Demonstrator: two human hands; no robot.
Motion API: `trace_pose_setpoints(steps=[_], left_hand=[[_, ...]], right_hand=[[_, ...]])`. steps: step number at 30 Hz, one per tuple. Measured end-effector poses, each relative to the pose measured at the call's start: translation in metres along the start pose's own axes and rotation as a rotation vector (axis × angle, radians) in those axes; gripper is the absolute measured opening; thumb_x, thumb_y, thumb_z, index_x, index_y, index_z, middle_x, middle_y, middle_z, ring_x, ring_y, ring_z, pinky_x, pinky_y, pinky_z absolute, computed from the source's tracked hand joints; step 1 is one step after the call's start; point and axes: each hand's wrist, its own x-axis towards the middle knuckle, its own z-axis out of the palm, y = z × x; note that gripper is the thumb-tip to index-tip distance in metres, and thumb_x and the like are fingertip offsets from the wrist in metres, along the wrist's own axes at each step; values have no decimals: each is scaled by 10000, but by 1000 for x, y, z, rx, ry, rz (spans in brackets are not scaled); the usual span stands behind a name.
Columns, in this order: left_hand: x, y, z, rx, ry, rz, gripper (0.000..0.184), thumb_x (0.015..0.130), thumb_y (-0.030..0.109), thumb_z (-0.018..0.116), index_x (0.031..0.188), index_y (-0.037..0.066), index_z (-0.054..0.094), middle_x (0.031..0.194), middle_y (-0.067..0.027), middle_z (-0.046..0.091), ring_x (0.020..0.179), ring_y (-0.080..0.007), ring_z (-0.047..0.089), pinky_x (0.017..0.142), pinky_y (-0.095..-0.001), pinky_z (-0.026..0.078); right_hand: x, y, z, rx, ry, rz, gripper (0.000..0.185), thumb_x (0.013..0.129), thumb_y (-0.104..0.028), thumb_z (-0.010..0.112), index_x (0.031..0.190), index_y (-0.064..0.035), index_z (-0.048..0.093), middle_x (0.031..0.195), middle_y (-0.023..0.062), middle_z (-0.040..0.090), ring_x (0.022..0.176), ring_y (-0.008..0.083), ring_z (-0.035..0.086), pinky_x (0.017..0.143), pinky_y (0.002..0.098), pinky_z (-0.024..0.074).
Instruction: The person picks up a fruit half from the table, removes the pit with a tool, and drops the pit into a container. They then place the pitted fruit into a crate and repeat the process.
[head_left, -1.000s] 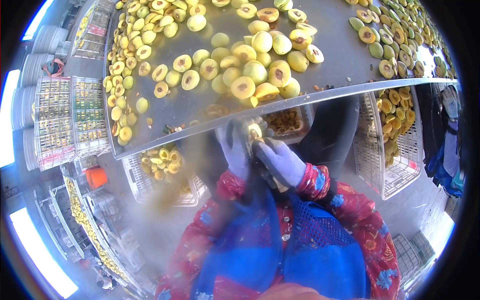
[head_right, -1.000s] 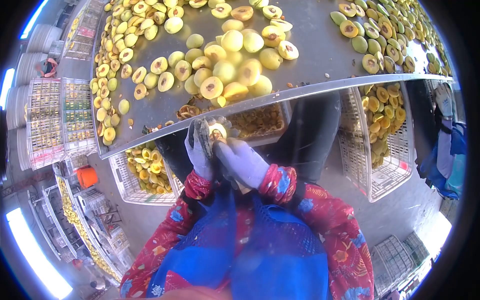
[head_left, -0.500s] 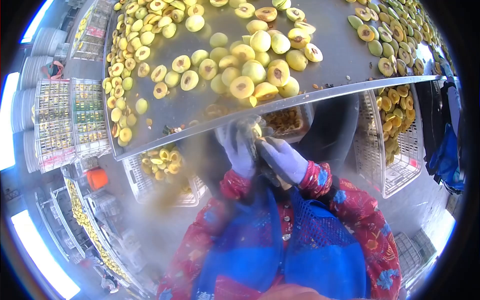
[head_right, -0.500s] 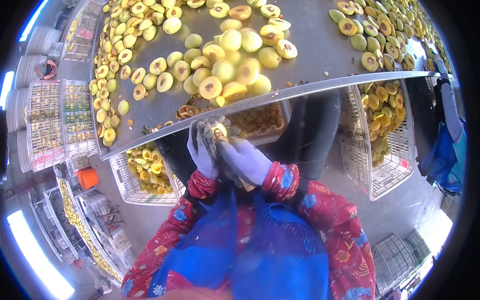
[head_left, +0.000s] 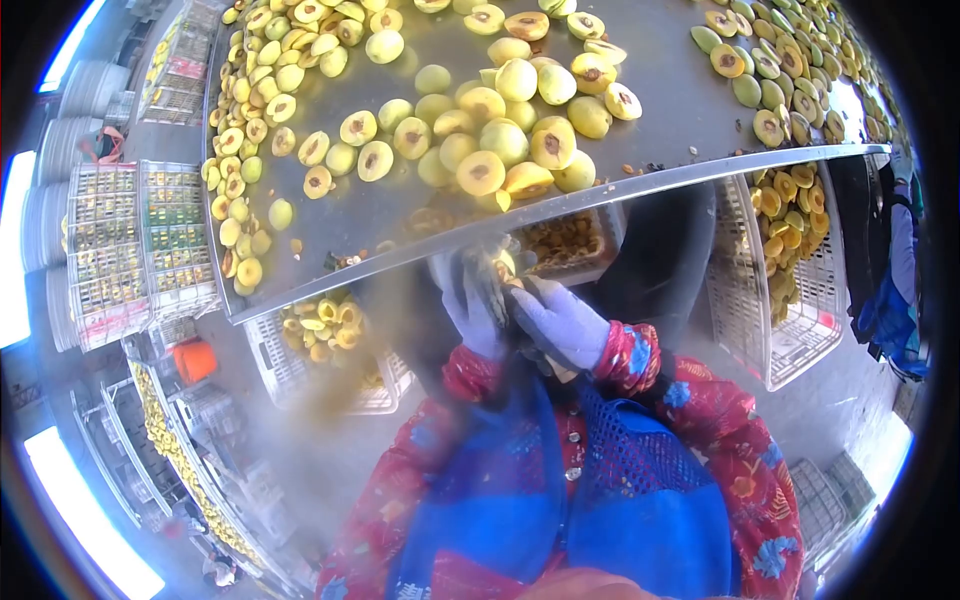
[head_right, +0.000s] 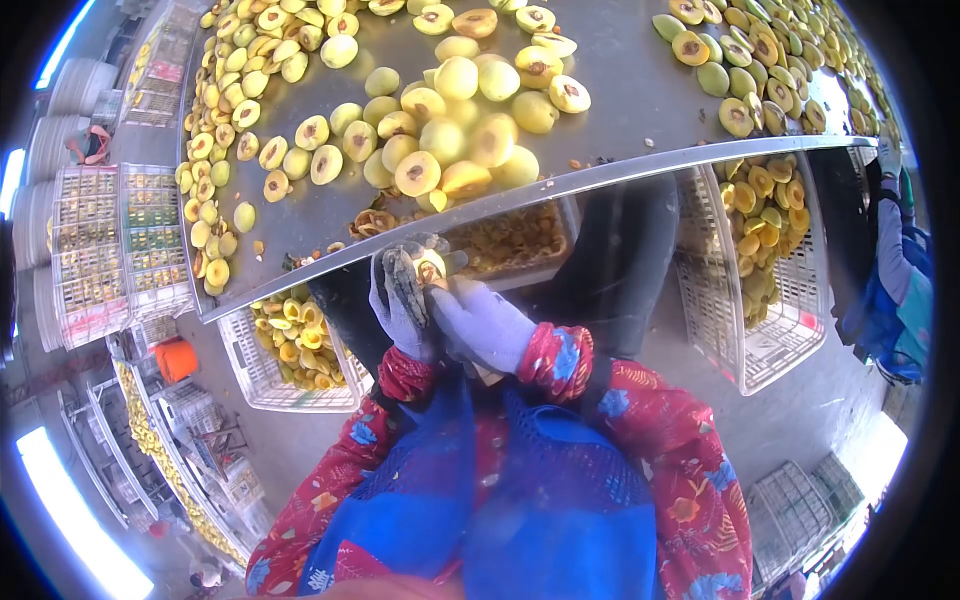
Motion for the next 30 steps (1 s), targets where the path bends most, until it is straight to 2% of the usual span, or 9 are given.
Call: trace_pose_setpoints(steps=[4,7,12,14,16,19,24,27,30], left_hand=[[6,-9,0,373,0,182,335,1010,169,469,1273,-38,479,1151,-110,608,1008,-178,612,893,-279,497],[6,13,14,151,-18,-86,310,1021,177,443,1236,-37,509,1100,-85,617,959,-138,599,822,-248,491],[11,1,2,391,-59,156,321,1004,187,464,1226,-39,513,1100,-100,620,973,-149,602,847,-269,488],[13,-4,-4,389,-115,174,327,995,188,473,1227,-40,512,1123,-119,621,992,-168,607,870,-282,488],[11,10,11,214,-177,130,328,986,187,479,1219,-41,517,1148,-137,621,1014,-190,613,891,-297,490],[24,3,-2,723,-354,403,345,988,221,478,1195,-49,533,1178,-150,616,1030,-220,621,896,-310,499],[28,7,-2,14,-120,-403,353,994,245,471,1154,-56,562,1094,-152,655,969,-215,651,838,-305,529],[25,-6,-9,126,-83,-268,322,994,213,472,1124,-62,579,1051,-148,666,928,-196,656,804,-289,535],[15,-20,-7,231,80,-51,278,985,161,481,1100,-63,599,1032,-143,666,894,-185,651,777,-269,532]], right_hand=[[2,-3,-5,87,-53,29,341,999,-315,451,928,8,538,635,90,573,520,177,583,487,318,469],[5,1,-4,26,-4,39,346,1004,-320,436,921,1,537,635,72,565,504,167,568,469,306,459],[-3,-13,-13,417,-199,129,364,1003,-324,416,961,11,552,665,83,578,529,170,573,496,300,468],[5,2,-15,86,-158,-126,350,988,-313,436,1027,11,563,684,109,583,613,207,604,560,323,491],[5,6,-9,56,-33,10,321,984,-277,441,1049,11,566,727,134,594,666,254,626,604,350,503],[6,15,-10,-152,60,-47,277,972,-222,454,1059,17,567,818,194,593,725,345,630,662,414,507],[-3,11,-2,-483,113,-274,241,962,-198,476,1040,11,567,860,233,575,731,397,618,665,456,500],[1,16,-2,-460,111,-280,221,962,-202,479,1019,-7,564,862,232,577,724,390,619,616,453,499],[-2,0,-8,25,-43,51,228,967,-220,474,996,-10,560,820,231,584,697,388,617,581,449,497]])
